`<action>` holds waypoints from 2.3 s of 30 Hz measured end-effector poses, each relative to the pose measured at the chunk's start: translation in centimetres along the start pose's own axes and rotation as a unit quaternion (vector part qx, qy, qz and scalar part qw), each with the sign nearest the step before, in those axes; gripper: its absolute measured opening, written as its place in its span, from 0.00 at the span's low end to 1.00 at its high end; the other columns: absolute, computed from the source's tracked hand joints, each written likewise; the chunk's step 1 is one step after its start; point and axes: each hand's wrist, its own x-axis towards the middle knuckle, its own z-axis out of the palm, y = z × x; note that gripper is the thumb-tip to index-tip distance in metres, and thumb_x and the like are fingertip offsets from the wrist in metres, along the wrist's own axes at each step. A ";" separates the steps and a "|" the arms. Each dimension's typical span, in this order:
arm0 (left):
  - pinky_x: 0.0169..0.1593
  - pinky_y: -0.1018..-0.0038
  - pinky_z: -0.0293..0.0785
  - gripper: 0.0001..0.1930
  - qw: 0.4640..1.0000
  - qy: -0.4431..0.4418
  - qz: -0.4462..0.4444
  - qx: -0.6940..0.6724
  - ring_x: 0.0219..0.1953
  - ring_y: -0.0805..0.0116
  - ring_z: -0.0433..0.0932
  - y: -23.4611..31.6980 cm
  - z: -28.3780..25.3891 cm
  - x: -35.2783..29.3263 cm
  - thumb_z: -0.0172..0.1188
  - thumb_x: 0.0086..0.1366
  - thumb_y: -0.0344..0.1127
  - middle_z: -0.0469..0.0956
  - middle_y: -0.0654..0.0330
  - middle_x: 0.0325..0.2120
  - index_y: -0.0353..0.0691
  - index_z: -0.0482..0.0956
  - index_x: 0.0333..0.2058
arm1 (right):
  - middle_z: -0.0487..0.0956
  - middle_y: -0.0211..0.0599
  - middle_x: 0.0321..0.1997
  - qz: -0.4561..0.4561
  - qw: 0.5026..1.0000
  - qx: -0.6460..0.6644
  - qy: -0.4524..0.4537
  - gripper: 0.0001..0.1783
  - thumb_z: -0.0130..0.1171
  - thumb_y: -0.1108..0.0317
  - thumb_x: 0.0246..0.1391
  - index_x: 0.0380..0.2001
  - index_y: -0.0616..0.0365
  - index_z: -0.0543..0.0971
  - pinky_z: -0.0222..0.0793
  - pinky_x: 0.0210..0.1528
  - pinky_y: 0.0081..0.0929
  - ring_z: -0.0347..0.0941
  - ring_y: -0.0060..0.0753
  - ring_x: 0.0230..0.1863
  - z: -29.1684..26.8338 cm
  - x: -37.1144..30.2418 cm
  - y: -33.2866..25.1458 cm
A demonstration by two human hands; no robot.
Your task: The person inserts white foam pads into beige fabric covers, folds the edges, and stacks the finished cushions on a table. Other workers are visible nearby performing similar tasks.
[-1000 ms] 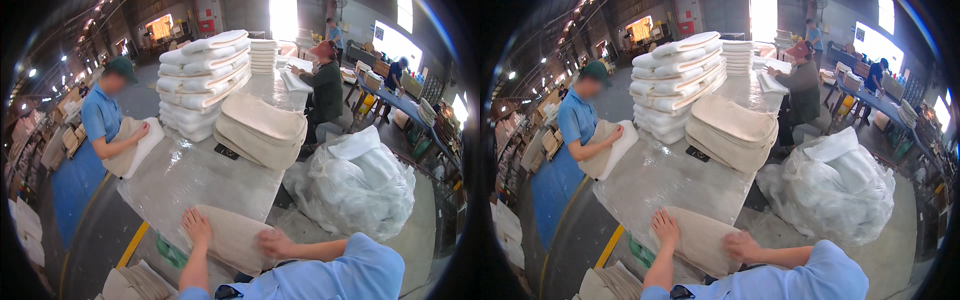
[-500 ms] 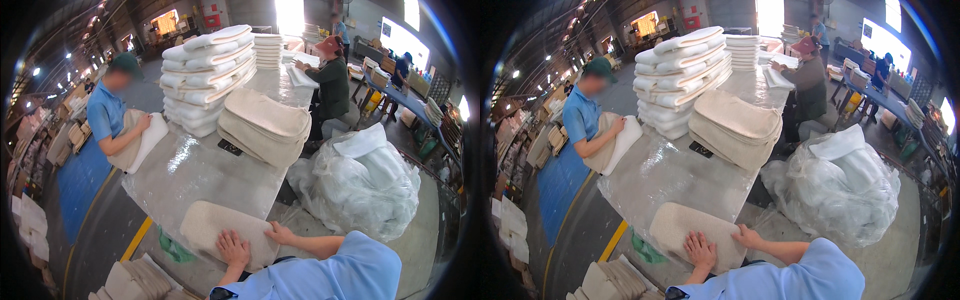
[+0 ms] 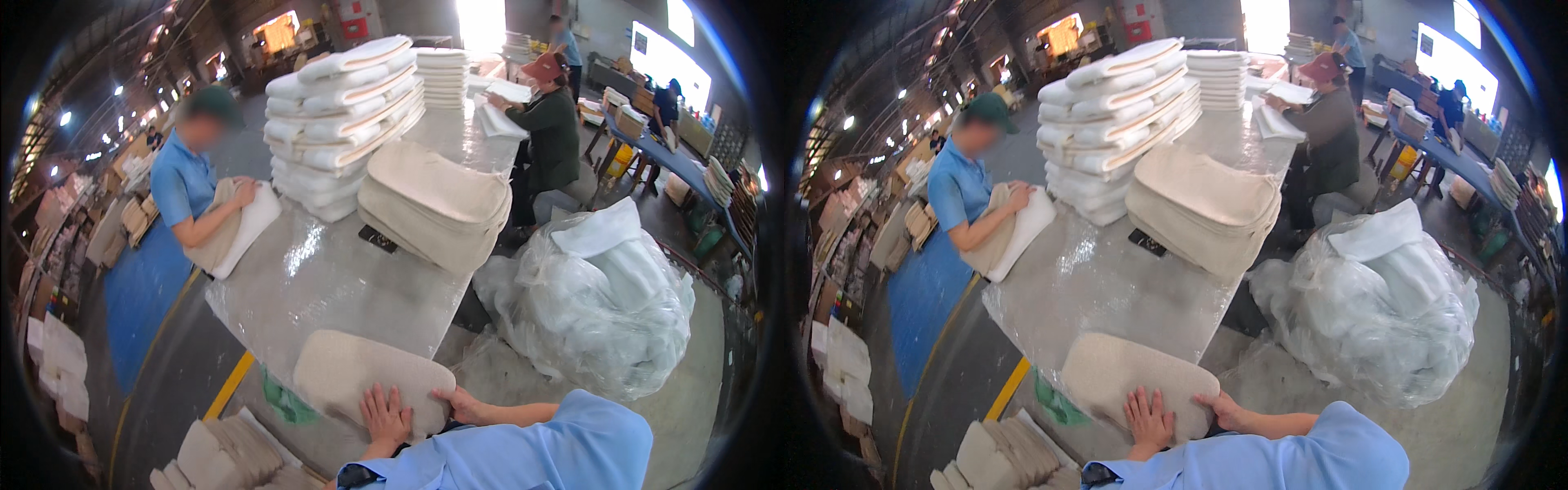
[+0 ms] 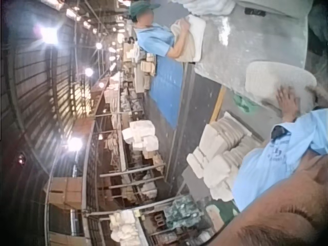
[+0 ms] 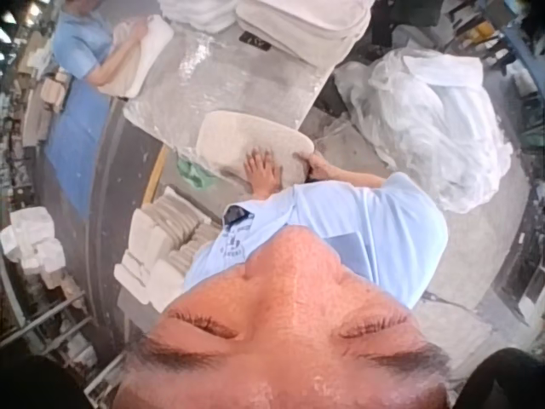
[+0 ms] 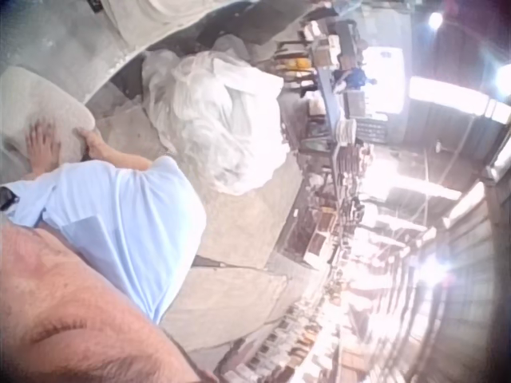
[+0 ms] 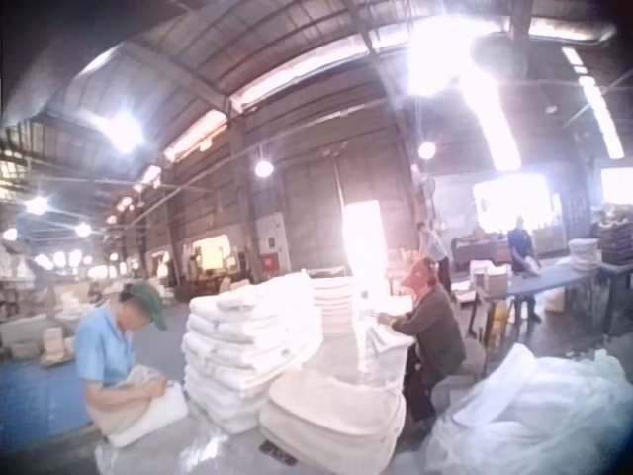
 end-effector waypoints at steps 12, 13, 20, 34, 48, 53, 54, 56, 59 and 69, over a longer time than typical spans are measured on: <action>0.80 0.41 0.41 0.35 0.991 -0.070 -0.013 -0.109 0.81 0.38 0.46 -0.6 -0.5 -6.2 0.52 0.77 0.53 0.47 0.44 0.80 0.50 0.58 0.78 | 0.76 0.39 0.70 0.066 0.991 0.084 0.076 0.37 0.71 0.60 0.62 0.72 0.50 0.69 0.66 0.74 0.57 0.70 0.49 0.71 0.8 1.6 2.7; 0.80 0.43 0.42 0.35 0.989 -0.079 -0.019 -0.119 0.81 0.40 0.46 -1.2 -0.9 -6.8 0.52 0.77 0.52 0.48 0.45 0.80 0.50 0.58 0.78 | 0.76 0.39 0.71 0.064 0.994 0.071 0.060 0.37 0.70 0.59 0.63 0.72 0.51 0.69 0.65 0.75 0.57 0.70 0.50 0.72 1.6 1.7 2.6; 0.75 0.53 0.61 0.31 0.931 -0.113 -0.144 -0.317 0.73 0.46 0.65 -6.5 -3.0 -10.6 0.53 0.78 0.49 0.64 0.53 0.75 0.46 0.65 0.75 | 0.72 0.44 0.73 0.038 0.999 -0.023 -0.011 0.39 0.66 0.53 0.65 0.74 0.56 0.66 0.67 0.74 0.56 0.69 0.50 0.73 5.4 -0.4 0.5; 0.68 0.58 0.70 0.51 0.689 0.232 -0.516 -0.453 0.68 0.46 0.71 -23.2 -15.8 -39.4 0.68 0.68 0.61 0.69 0.38 0.69 0.52 0.51 0.80 | 0.75 0.47 0.67 -0.092 0.934 -0.308 -0.156 0.48 0.73 0.55 0.49 0.71 0.63 0.68 0.71 0.68 0.51 0.73 0.49 0.66 27.5 -5.6 6.8; 0.65 0.63 0.73 0.44 0.734 0.258 -0.530 -0.339 0.61 0.55 0.80 -16.6 -28.9 -61.3 0.82 0.54 0.44 0.82 0.51 0.59 0.40 0.73 0.67 | 0.88 0.39 0.37 -0.174 0.308 -0.579 -0.734 0.28 0.81 0.68 0.34 0.45 0.60 0.88 0.78 0.44 0.32 0.84 0.34 0.36 69.0 -13.1 25.8; 0.64 0.63 0.76 0.38 0.472 0.557 -0.473 -0.494 0.61 0.59 0.80 -12.4 -23.1 -61.0 0.78 0.60 0.40 0.82 0.52 0.57 0.38 0.73 0.67 | 0.89 0.42 0.42 -0.441 0.253 -0.339 -0.792 0.18 0.75 0.65 0.54 0.48 0.56 0.88 0.79 0.47 0.32 0.87 0.37 0.42 78.0 -24.5 33.6; 0.64 0.63 0.76 0.37 0.427 0.606 -0.448 -0.500 0.61 0.59 0.79 -12.5 -22.4 -61.1 0.77 0.62 0.39 0.81 0.52 0.58 0.37 0.72 0.67 | 0.89 0.41 0.42 -0.430 0.302 -0.310 -0.793 0.17 0.74 0.66 0.56 0.48 0.56 0.88 0.79 0.48 0.31 0.87 0.36 0.42 78.8 -25.9 34.4; 0.64 0.62 0.76 0.34 0.330 0.696 -0.391 -0.504 0.62 0.59 0.79 -13.2 -21.1 -61.4 0.74 0.66 0.37 0.80 0.52 0.60 0.36 0.71 0.68 | 0.89 0.39 0.42 -0.403 0.396 -0.250 -0.786 0.14 0.71 0.68 0.60 0.48 0.56 0.88 0.79 0.48 0.28 0.87 0.33 0.43 80.0 -27.8 35.1; 0.65 0.59 0.76 0.34 0.209 0.759 -0.398 -0.470 0.62 0.55 0.78 -16.3 -19.3 -62.0 0.70 0.70 0.38 0.77 0.48 0.63 0.33 0.67 0.69 | 0.89 0.38 0.43 -0.350 0.407 -0.325 -0.779 0.13 0.70 0.68 0.61 0.48 0.58 0.87 0.78 0.48 0.26 0.87 0.30 0.44 78.6 -24.8 37.0; 0.67 0.49 0.75 0.38 0.082 0.759 -0.378 -0.524 0.65 0.47 0.75 -25.0 -16.8 -63.8 0.69 0.73 0.44 0.74 0.44 0.65 0.33 0.62 0.72 | 0.75 0.25 0.22 -0.028 0.744 -0.615 -0.259 0.15 0.59 0.60 0.70 0.27 0.52 0.78 0.61 0.21 0.23 0.67 0.22 0.19 43.3 9.1 31.7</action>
